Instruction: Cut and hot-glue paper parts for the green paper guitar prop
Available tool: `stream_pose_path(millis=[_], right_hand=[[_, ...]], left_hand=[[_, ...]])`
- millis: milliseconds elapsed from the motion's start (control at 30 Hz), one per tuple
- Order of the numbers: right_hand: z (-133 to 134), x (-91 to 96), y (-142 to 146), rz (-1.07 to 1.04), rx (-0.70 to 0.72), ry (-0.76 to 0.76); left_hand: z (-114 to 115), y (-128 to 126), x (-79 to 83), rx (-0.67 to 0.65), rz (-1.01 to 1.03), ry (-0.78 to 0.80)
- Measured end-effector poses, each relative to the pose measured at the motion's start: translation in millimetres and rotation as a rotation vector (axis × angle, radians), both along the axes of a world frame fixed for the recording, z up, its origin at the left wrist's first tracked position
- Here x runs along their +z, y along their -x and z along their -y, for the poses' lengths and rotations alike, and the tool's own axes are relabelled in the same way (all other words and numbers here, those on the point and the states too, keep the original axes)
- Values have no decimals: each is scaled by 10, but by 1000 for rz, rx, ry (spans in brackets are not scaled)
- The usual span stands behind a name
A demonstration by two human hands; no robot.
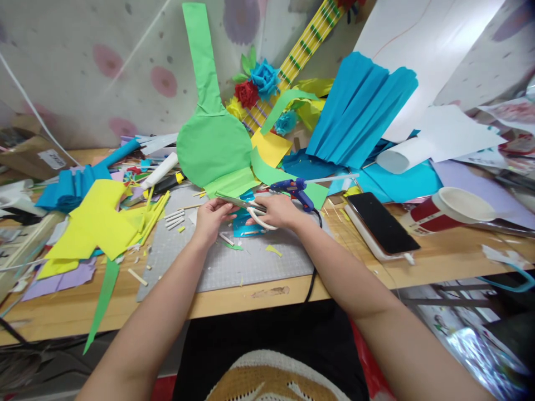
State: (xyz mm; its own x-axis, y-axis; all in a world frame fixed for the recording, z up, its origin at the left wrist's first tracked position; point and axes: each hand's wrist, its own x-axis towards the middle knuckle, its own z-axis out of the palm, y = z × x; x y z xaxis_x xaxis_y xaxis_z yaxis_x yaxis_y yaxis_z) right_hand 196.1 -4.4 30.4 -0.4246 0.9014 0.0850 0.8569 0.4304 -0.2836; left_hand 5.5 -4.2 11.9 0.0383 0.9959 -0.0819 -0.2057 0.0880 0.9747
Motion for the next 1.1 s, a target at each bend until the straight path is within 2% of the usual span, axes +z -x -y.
stream_pose_path(millis=[467, 767, 833, 967, 1100], right_hand=[[-14, -37, 23, -44, 10, -21], [-9, 14, 18, -102, -54, 37], [-5, 43, -6, -62, -94, 32], [3, 72, -47, 147, -187, 25], [24, 73, -41, 238, -207, 6]], left_hand=[[-7, 11, 2, -34, 12, -20], [-17, 19, -4, 4, 20, -28], [-45, 41, -2, 38, 66, -19], [-110, 96, 14, 156, 144, 17], [-138, 110, 17, 221, 132, 50]])
